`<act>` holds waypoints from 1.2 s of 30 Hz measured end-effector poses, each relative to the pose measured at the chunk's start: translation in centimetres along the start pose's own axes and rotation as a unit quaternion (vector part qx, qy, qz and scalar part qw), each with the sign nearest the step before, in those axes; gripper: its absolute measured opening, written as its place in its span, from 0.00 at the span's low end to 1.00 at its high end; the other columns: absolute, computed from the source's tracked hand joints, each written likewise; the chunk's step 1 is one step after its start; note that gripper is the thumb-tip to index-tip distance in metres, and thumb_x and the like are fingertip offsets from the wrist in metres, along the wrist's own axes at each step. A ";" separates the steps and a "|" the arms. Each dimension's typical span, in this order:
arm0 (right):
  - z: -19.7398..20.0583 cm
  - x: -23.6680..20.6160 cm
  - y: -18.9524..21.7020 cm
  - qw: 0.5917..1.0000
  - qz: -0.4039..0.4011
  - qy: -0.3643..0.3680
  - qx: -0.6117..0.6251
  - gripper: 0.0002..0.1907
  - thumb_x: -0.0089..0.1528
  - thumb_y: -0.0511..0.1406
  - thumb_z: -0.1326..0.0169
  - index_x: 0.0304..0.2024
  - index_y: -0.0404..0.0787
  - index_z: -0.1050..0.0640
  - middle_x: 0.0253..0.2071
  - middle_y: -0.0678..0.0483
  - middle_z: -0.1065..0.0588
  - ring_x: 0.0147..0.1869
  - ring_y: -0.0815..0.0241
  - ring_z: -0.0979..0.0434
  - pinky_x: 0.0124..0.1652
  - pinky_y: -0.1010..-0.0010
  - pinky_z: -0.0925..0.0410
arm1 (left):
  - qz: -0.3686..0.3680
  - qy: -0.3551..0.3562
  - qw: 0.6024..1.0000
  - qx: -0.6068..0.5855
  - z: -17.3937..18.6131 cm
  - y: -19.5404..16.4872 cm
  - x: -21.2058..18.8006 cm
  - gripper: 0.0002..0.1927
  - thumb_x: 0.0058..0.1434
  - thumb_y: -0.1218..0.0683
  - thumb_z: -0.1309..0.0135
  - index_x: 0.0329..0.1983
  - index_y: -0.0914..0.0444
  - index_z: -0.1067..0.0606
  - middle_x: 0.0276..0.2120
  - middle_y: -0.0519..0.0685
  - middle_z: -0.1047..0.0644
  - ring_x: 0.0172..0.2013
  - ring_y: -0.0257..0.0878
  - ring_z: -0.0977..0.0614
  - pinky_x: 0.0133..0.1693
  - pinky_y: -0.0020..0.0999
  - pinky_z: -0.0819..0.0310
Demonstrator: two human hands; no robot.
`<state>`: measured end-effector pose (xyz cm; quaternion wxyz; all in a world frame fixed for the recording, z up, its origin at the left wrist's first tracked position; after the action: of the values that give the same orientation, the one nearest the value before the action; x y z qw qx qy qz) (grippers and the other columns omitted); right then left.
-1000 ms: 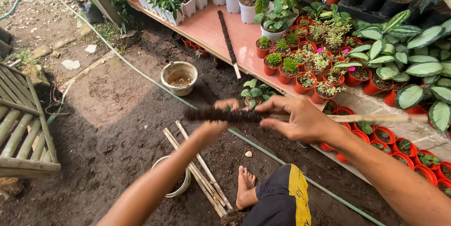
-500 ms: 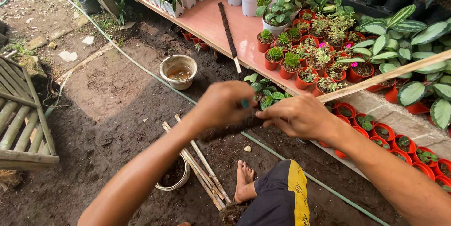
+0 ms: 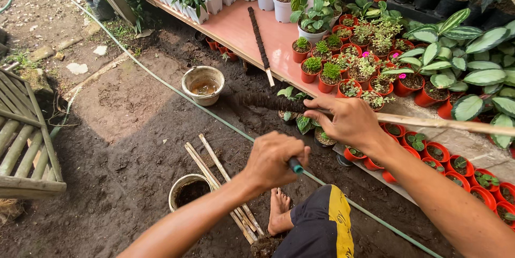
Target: The person assembles a plant support pole: they hold a wooden stick and pack dark soil-like material around it inside a mesh sleeve, pressing and shaping the covering along the stick, securing the end with a small green clip, dipping the covered pole in a bucket of water, and placing the finished pole on the shelf with the potted plants.
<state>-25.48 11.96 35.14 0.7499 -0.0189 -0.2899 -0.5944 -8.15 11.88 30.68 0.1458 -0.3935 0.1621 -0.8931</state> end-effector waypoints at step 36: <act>0.2 -0.6 0.0 0.996 0.010 0.023 0.089 0.13 0.58 0.41 0.36 0.45 0.47 0.15 0.42 0.54 0.16 0.29 0.62 0.16 0.30 0.71 0.22 | 0.333 0.005 0.904 -0.269 -3.6 5.2 -2.8 0.20 0.66 0.49 0.38 0.25 0.61 0.33 0.23 0.46 0.31 0.24 0.34 0.32 0.27 0.32 0.37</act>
<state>-25.64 12.56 34.97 0.7612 0.0584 -0.3241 -0.5587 -8.34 8.85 24.49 0.3226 -0.3360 0.5182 -0.7173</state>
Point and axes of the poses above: each hand's wrist, its own x-axis towards the middle knuckle, its own z-axis out of the back of the hand, y = z × x, the point moved 5 cm from there along x, towards the middle knuckle
